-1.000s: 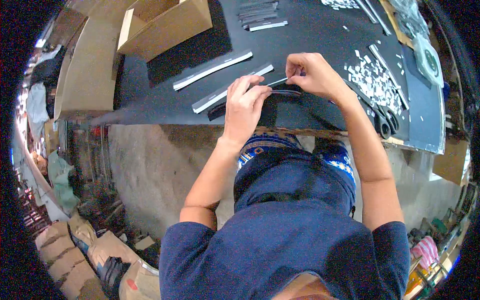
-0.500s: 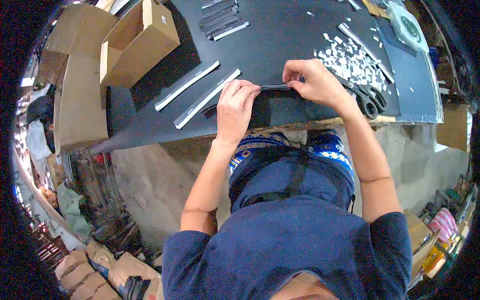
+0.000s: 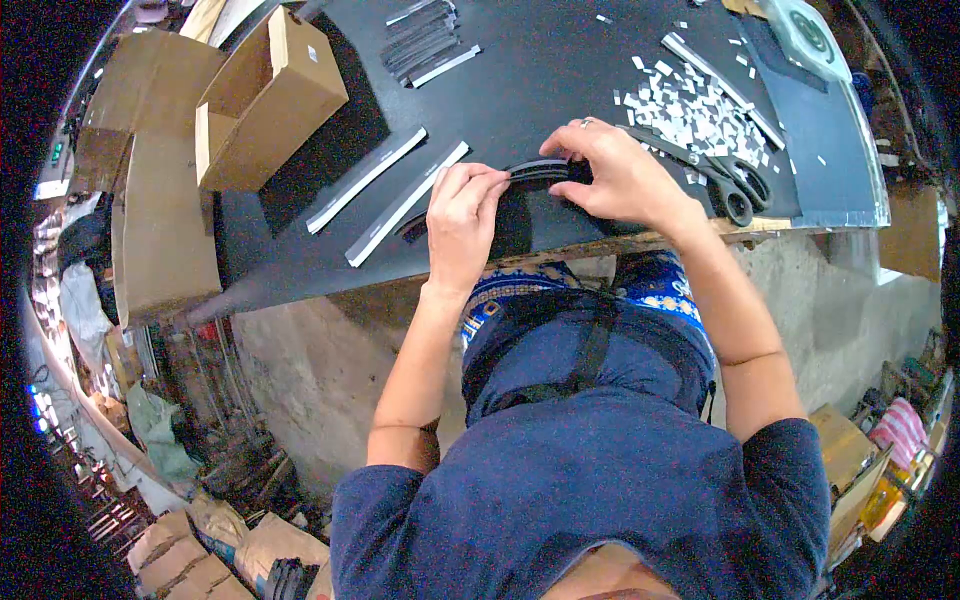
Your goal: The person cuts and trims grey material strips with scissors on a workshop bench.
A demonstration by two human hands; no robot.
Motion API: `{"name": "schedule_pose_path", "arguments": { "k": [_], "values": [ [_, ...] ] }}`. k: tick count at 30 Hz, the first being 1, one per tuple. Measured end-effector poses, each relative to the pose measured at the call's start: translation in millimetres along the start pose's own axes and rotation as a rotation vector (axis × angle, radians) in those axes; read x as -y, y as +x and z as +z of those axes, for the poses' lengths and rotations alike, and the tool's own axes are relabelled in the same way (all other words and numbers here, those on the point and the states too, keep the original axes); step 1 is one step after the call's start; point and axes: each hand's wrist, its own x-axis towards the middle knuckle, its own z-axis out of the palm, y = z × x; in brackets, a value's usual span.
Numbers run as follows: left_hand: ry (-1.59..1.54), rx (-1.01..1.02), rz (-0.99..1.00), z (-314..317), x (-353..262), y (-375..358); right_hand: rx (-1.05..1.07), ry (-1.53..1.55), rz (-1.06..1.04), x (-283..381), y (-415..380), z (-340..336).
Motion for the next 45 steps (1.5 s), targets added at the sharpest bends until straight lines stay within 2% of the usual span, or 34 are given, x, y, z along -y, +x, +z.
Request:
{"name": "schedule_pose_path", "arguments": {
  "k": [7,9,15,17,18,20,22,24,45],
  "values": [
    [-0.035,-0.014,0.025,-0.6,-3.7,1.1,-0.059,-0.041,0.002,-1.6,-2.4,12.7],
    [-0.076,-0.008,-0.066,0.5,-9.1,3.1,-0.069,-0.028,0.010,-1.6,-3.7,13.7],
    [-0.021,0.064,0.003,10.3,-5.6,5.6,-0.102,-0.034,0.013,1.9,-6.4,20.7],
    [-0.022,0.065,-0.012,12.5,-5.7,5.2,-0.326,0.076,0.058,12.1,-8.9,28.4],
    [-0.019,0.048,-0.014,12.8,-6.4,5.4,-0.326,0.076,0.060,15.4,-11.3,31.0],
    [-0.015,0.032,-0.018,12.4,-7.9,5.8,-0.346,0.271,0.197,19.3,-15.0,35.7],
    [-0.009,0.034,-0.010,11.6,-9.3,6.1,-0.373,0.329,0.200,18.6,-18.5,44.4],
    [-0.002,0.031,-0.011,12.6,-7.9,5.6,-0.405,0.539,0.251,22.6,-20.7,50.8],
    [-0.001,0.000,-0.008,14.8,-7.4,5.1,-0.341,0.552,0.203,19.9,-17.8,60.0]
  ]
}}
